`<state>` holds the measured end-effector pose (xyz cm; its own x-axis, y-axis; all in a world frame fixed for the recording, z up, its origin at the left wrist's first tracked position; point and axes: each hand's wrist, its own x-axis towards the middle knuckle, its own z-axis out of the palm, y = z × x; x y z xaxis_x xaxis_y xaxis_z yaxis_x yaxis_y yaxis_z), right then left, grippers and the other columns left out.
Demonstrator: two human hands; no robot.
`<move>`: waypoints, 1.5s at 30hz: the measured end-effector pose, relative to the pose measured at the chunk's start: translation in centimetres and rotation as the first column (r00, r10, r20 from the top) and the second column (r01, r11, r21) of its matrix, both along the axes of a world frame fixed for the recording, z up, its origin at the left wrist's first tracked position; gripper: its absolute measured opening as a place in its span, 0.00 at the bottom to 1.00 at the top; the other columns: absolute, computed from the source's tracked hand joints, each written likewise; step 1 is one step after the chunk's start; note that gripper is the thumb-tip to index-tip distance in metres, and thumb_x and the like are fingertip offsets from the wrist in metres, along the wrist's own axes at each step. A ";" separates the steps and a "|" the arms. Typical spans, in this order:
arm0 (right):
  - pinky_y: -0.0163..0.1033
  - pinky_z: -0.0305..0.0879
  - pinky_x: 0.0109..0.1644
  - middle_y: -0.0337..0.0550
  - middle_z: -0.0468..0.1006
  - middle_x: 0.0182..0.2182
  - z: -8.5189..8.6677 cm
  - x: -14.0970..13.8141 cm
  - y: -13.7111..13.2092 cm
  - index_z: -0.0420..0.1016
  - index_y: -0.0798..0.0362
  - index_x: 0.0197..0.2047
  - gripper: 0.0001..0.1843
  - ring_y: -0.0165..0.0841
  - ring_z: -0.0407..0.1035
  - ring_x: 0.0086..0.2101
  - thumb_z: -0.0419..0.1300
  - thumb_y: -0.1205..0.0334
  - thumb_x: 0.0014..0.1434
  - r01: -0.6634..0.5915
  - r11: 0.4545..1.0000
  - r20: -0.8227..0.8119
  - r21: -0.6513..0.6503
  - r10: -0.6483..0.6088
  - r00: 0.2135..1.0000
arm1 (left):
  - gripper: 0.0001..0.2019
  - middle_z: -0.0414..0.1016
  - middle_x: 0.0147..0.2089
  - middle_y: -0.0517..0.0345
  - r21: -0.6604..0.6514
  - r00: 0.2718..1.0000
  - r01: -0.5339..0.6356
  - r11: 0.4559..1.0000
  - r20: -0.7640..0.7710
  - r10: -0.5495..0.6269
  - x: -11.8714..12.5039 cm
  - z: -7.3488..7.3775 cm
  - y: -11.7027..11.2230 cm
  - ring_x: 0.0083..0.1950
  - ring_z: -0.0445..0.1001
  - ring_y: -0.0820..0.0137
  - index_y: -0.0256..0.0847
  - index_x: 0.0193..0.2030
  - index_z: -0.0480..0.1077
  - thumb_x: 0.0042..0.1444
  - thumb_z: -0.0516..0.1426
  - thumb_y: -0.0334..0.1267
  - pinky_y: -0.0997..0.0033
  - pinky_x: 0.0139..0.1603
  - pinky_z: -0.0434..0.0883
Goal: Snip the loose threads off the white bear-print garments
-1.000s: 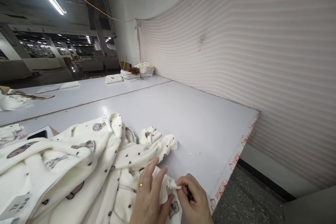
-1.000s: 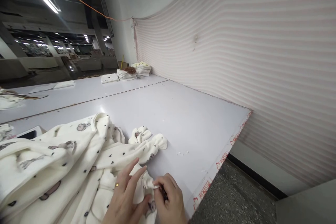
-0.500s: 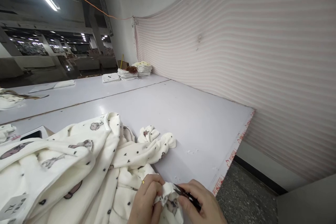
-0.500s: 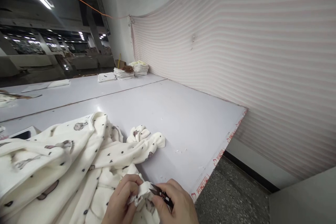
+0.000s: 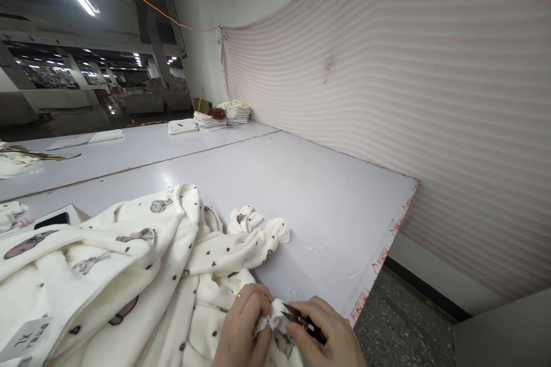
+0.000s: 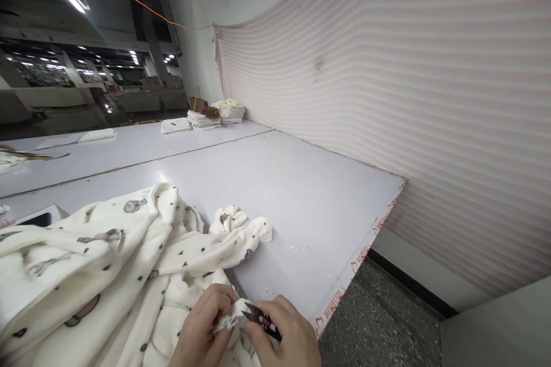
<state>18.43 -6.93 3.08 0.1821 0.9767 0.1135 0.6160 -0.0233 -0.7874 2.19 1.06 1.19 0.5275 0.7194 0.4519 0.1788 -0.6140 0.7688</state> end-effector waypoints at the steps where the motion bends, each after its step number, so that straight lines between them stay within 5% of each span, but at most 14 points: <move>1: 0.31 0.64 0.34 0.40 0.76 0.34 -0.5 -0.2 0.3 0.75 0.47 0.43 0.11 0.34 0.72 0.33 0.59 0.57 0.56 0.035 0.999 -0.035 0.026 -0.035 0.999 | 0.08 0.67 0.34 0.59 -0.103 1.000 -0.019 0.994 0.005 0.020 0.2 0.1 0.0 0.33 0.66 0.70 0.43 0.31 0.60 0.50 0.52 0.25 0.72 0.33 0.62; 3: 0.31 0.64 0.34 0.40 0.75 0.32 -1.4 -0.4 1.2 0.73 0.49 0.37 0.06 0.34 0.71 0.32 0.58 0.59 0.56 0.103 0.991 -0.106 0.080 -0.094 0.990 | 0.02 0.67 0.28 0.61 -0.404 0.998 -0.024 0.914 0.050 0.049 0.6 0.2 0.0 0.29 0.64 0.71 0.41 0.31 0.65 0.51 0.55 0.32 0.73 0.31 0.61; 6: 0.31 0.62 0.32 0.37 0.72 0.25 -2.3 -0.7 2.5 0.68 0.50 0.31 0.08 0.33 0.68 0.29 0.54 0.57 0.60 0.177 0.980 -0.223 0.092 -0.153 0.963 | 0.11 0.70 0.27 0.61 -0.787 0.971 0.135 0.602 0.227 0.079 1.2 0.3 0.1 0.29 0.68 0.69 0.39 0.31 0.69 0.48 0.62 0.44 0.71 0.33 0.64; 8: 0.31 0.61 0.28 0.36 0.71 0.24 -2.5 -0.9 2.9 0.67 0.50 0.32 0.09 0.31 0.66 0.25 0.55 0.54 0.60 0.203 0.976 -0.288 0.080 -0.173 0.942 | 0.16 0.72 0.27 0.60 -0.870 0.937 0.223 0.440 0.316 0.148 1.4 0.2 0.3 0.30 0.70 0.68 0.39 0.30 0.67 0.44 0.64 0.48 0.69 0.34 0.66; 10: 0.30 0.61 0.28 0.37 0.73 0.27 -2.5 -1.1 2.9 0.69 0.50 0.36 0.10 0.31 0.67 0.26 0.56 0.53 0.60 0.192 0.973 -0.308 0.127 -0.146 0.940 | 0.17 0.73 0.27 0.61 -0.884 0.922 0.242 0.401 0.338 0.189 1.4 0.2 0.5 0.30 0.70 0.68 0.40 0.30 0.67 0.43 0.66 0.49 0.69 0.35 0.66; 14: 0.31 0.64 0.40 0.40 0.77 0.35 -2.6 -1.8 2.5 0.74 0.47 0.42 0.09 0.33 0.71 0.36 0.59 0.57 0.58 0.125 0.954 -0.245 0.274 -0.057 0.968 | 0.15 0.72 0.29 0.60 -0.814 0.942 0.208 0.542 0.316 0.114 1.1 0.3 0.6 0.34 0.68 0.69 0.38 0.30 0.71 0.47 0.64 0.48 0.71 0.38 0.64; 19: 0.30 0.60 0.30 0.37 0.73 0.25 -2.8 -2.3 3.0 0.70 0.51 0.34 0.11 0.30 0.68 0.27 0.52 0.55 0.63 0.130 0.971 -0.267 0.202 -0.073 0.961 | 0.15 0.66 0.27 0.64 -0.759 0.974 0.113 0.642 0.214 0.082 1.1 0.5 0.4 0.33 0.64 0.71 0.40 0.35 0.70 0.48 0.63 0.49 0.73 0.36 0.62; 24: 0.28 0.58 0.26 0.34 0.66 0.21 -2.5 -2.6 3.6 0.66 0.52 0.30 0.16 0.28 0.63 0.24 0.53 0.49 0.62 0.184 0.974 -0.433 0.135 -0.109 0.895 | 0.18 0.67 0.27 0.61 -0.757 0.989 0.090 0.647 0.146 0.033 1.3 0.8 0.6 0.33 0.63 0.70 0.37 0.29 0.70 0.49 0.61 0.53 0.72 0.37 0.62; 28: 0.31 0.66 0.33 0.40 0.75 0.27 -2.4 -1.8 3.2 0.72 0.54 0.36 0.17 0.33 0.70 0.30 0.57 0.47 0.58 0.152 0.982 -0.517 0.115 -0.071 0.853 | 0.19 0.65 0.27 0.62 -0.761 0.984 0.011 0.649 0.125 0.130 1.1 0.8 0.8 0.32 0.62 0.70 0.38 0.29 0.68 0.50 0.59 0.54 0.73 0.35 0.62; 37: 0.36 0.68 0.39 0.44 0.82 0.32 -1.9 -0.2 2.7 0.81 0.49 0.37 0.10 0.39 0.74 0.35 0.61 0.56 0.54 -0.006 0.999 -0.288 0.046 0.019 0.957 | 0.14 0.73 0.29 0.57 -0.720 0.997 0.063 0.691 0.080 -0.008 1.0 1.0 1.1 0.36 0.68 0.65 0.37 0.29 0.72 0.51 0.59 0.48 0.70 0.39 0.65; 42: 0.34 0.66 0.33 0.41 0.81 0.25 -3.1 -0.2 2.8 0.82 0.52 0.31 0.10 0.36 0.73 0.29 0.62 0.56 0.54 -0.069 0.997 -0.500 -0.038 0.041 0.865 | 0.14 0.71 0.28 0.57 -0.741 0.998 0.047 0.670 0.004 -0.066 0.7 0.8 1.6 0.35 0.67 0.65 0.37 0.29 0.71 0.51 0.58 0.48 0.70 0.38 0.64; 45: 0.34 0.67 0.32 0.39 0.77 0.21 -4.2 0.2 4.1 0.78 0.55 0.26 0.15 0.33 0.72 0.26 0.59 0.54 0.57 -0.045 0.999 -0.533 -0.024 0.025 0.845 | 0.16 0.69 0.28 0.58 -0.679 0.997 0.066 0.731 0.021 -0.071 0.5 0.6 1.7 0.33 0.65 0.68 0.38 0.29 0.69 0.54 0.56 0.50 0.71 0.36 0.63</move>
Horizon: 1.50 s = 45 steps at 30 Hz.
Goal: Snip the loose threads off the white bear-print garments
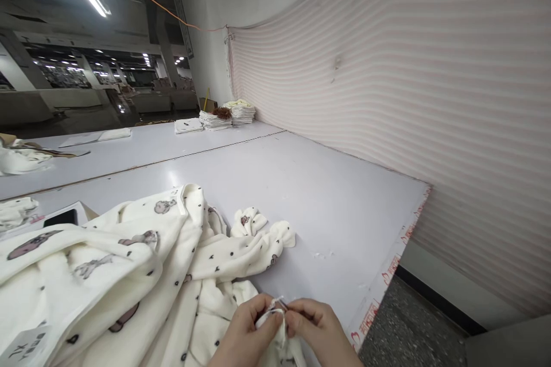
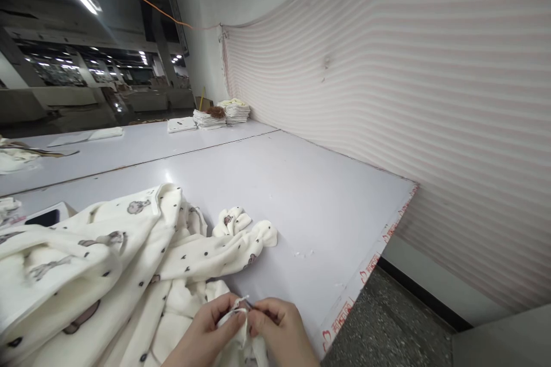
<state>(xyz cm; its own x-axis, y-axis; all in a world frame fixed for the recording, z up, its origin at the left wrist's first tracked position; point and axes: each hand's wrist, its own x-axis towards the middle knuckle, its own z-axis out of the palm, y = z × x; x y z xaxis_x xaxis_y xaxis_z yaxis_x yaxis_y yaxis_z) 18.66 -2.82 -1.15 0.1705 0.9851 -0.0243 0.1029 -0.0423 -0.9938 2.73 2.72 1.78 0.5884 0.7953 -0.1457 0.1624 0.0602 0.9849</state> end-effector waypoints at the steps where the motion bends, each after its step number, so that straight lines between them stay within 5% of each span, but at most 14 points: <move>1: 0.34 0.67 0.34 0.39 0.76 0.22 -0.3 0.4 1.0 0.77 0.55 0.27 0.15 0.34 0.72 0.28 0.59 0.53 0.57 0.053 0.998 0.041 0.017 -0.053 0.998 | 0.16 0.68 0.29 0.59 0.026 1.000 -0.016 1.000 0.023 0.015 0.0 -0.2 -0.1 0.33 0.64 0.69 0.38 0.29 0.68 0.54 0.55 0.51 0.72 0.36 0.62; 6: 0.44 0.61 0.51 0.49 0.73 0.47 -1.5 3.7 9.7 0.72 0.53 0.49 0.22 0.43 0.66 0.48 0.61 0.60 0.50 0.299 0.946 0.207 0.121 -0.319 0.925 | 0.19 0.56 0.21 0.69 -0.223 0.989 0.025 0.975 0.145 0.008 0.4 -2.1 -0.5 0.21 0.55 0.76 0.43 0.27 0.59 0.53 0.55 0.57 0.76 0.24 0.59; 10: 0.43 0.63 0.46 0.42 0.75 0.32 -1.2 4.3 13.0 0.75 0.53 0.34 0.08 0.40 0.69 0.39 0.58 0.62 0.51 0.235 0.959 0.232 0.158 -0.267 0.935 | 0.21 0.61 0.27 0.67 -0.224 0.978 -0.162 0.961 0.096 0.187 0.7 -2.7 0.4 0.20 0.55 0.79 0.42 0.41 0.66 0.50 0.59 0.56 0.78 0.19 0.58; 13: 0.38 0.65 0.43 0.41 0.74 0.31 -0.1 2.8 10.1 0.72 0.53 0.32 0.08 0.36 0.69 0.36 0.55 0.60 0.57 0.109 0.971 0.199 0.214 -0.153 0.968 | 0.36 0.68 0.42 0.58 -0.283 0.952 -0.255 0.925 0.093 0.291 0.9 -1.9 1.8 0.20 0.60 0.79 0.49 0.63 0.52 0.50 0.58 0.58 0.76 0.19 0.62; 15: 0.36 0.66 0.42 0.42 0.75 0.33 0.7 1.6 6.9 0.72 0.53 0.31 0.08 0.35 0.70 0.36 0.54 0.61 0.59 0.012 0.974 0.178 0.225 -0.054 0.983 | 0.38 0.68 0.44 0.56 -0.303 0.957 -0.237 0.923 0.090 0.275 1.1 -1.3 2.6 0.21 0.62 0.77 0.51 0.66 0.49 0.50 0.56 0.58 0.75 0.19 0.62; 19: 0.38 0.65 0.47 0.45 0.77 0.37 1.2 1.1 1.8 0.73 0.52 0.39 0.08 0.37 0.71 0.42 0.55 0.60 0.60 -0.068 0.988 0.072 0.141 0.059 0.996 | 0.18 0.66 0.33 0.62 -0.120 0.978 -0.191 0.974 0.063 0.200 1.5 -0.7 3.0 0.27 0.63 0.74 0.41 0.42 0.69 0.49 0.60 0.50 0.75 0.26 0.62; 21: 0.36 0.66 0.44 0.42 0.74 0.35 0.7 1.5 0.7 0.70 0.52 0.45 0.12 0.35 0.72 0.38 0.55 0.57 0.60 0.060 0.992 0.038 0.108 -0.064 0.997 | 0.12 0.63 0.30 0.64 -0.015 0.976 -0.208 0.978 0.064 0.208 1.5 -0.5 2.5 0.31 0.61 0.72 0.40 0.32 0.66 0.51 0.59 0.47 0.75 0.31 0.61; 25: 0.31 0.65 0.33 0.35 0.64 0.31 0.0 2.3 0.2 0.64 0.48 0.56 0.24 0.30 0.67 0.29 0.59 0.58 0.55 0.252 0.963 0.196 0.091 -0.265 0.944 | 0.16 0.55 0.26 0.67 0.147 0.969 -0.246 0.958 -0.003 0.249 0.9 0.0 1.3 0.28 0.56 0.72 0.42 0.28 0.59 0.57 0.52 0.52 0.75 0.28 0.56; 30: 0.31 0.62 0.34 0.37 0.68 0.29 1.4 2.6 0.5 0.73 0.51 0.37 0.06 0.31 0.65 0.30 0.54 0.63 0.59 0.186 0.967 0.260 0.171 -0.227 0.939 | 0.17 0.57 0.24 0.65 0.302 0.973 -0.131 0.944 -0.143 0.180 -1.2 1.1 0.6 0.28 0.59 0.70 0.43 0.26 0.59 0.59 0.49 0.52 0.74 0.29 0.59; 35: 0.30 0.59 0.31 0.36 0.70 0.28 2.9 1.9 -0.1 0.71 0.51 0.33 0.06 0.30 0.64 0.29 0.54 0.68 0.55 0.200 0.958 0.222 0.206 -0.245 0.944 | 0.04 0.68 0.36 0.57 0.561 0.876 0.130 0.817 -0.451 0.170 -2.4 1.4 -0.5 0.31 0.70 0.66 0.44 0.34 0.67 0.51 0.57 0.39 0.70 0.33 0.66; 38: 0.30 0.59 0.29 0.35 0.69 0.24 3.2 0.8 -0.7 0.70 0.52 0.30 0.04 0.30 0.64 0.27 0.54 0.68 0.53 0.235 0.952 0.216 0.195 -0.276 0.937 | 0.18 0.67 0.39 0.56 0.692 0.916 0.073 0.718 -0.331 0.226 -0.8 1.2 -1.9 0.31 0.70 0.65 0.44 0.42 0.64 0.43 0.62 0.36 0.69 0.31 0.68; 41: 0.30 0.60 0.29 0.35 0.70 0.23 3.5 -0.1 -1.3 0.70 0.52 0.28 0.04 0.31 0.65 0.27 0.57 0.64 0.54 0.248 0.948 0.181 0.201 -0.284 0.942 | 0.11 0.68 0.39 0.57 0.767 0.960 -0.013 0.642 -0.169 0.222 1.0 1.0 -2.8 0.35 0.70 0.65 0.45 0.41 0.62 0.50 0.54 0.31 0.70 0.34 0.68; 45: 0.31 0.63 0.32 0.38 0.74 0.27 4.0 -0.1 -2.2 0.73 0.51 0.37 0.07 0.32 0.69 0.29 0.57 0.59 0.58 0.188 0.956 0.169 0.227 -0.229 0.959 | 0.08 0.66 0.31 0.62 0.763 0.970 -0.107 0.637 -0.060 0.235 1.4 1.0 -2.6 0.31 0.69 0.69 0.46 0.37 0.60 0.56 0.47 0.27 0.73 0.33 0.66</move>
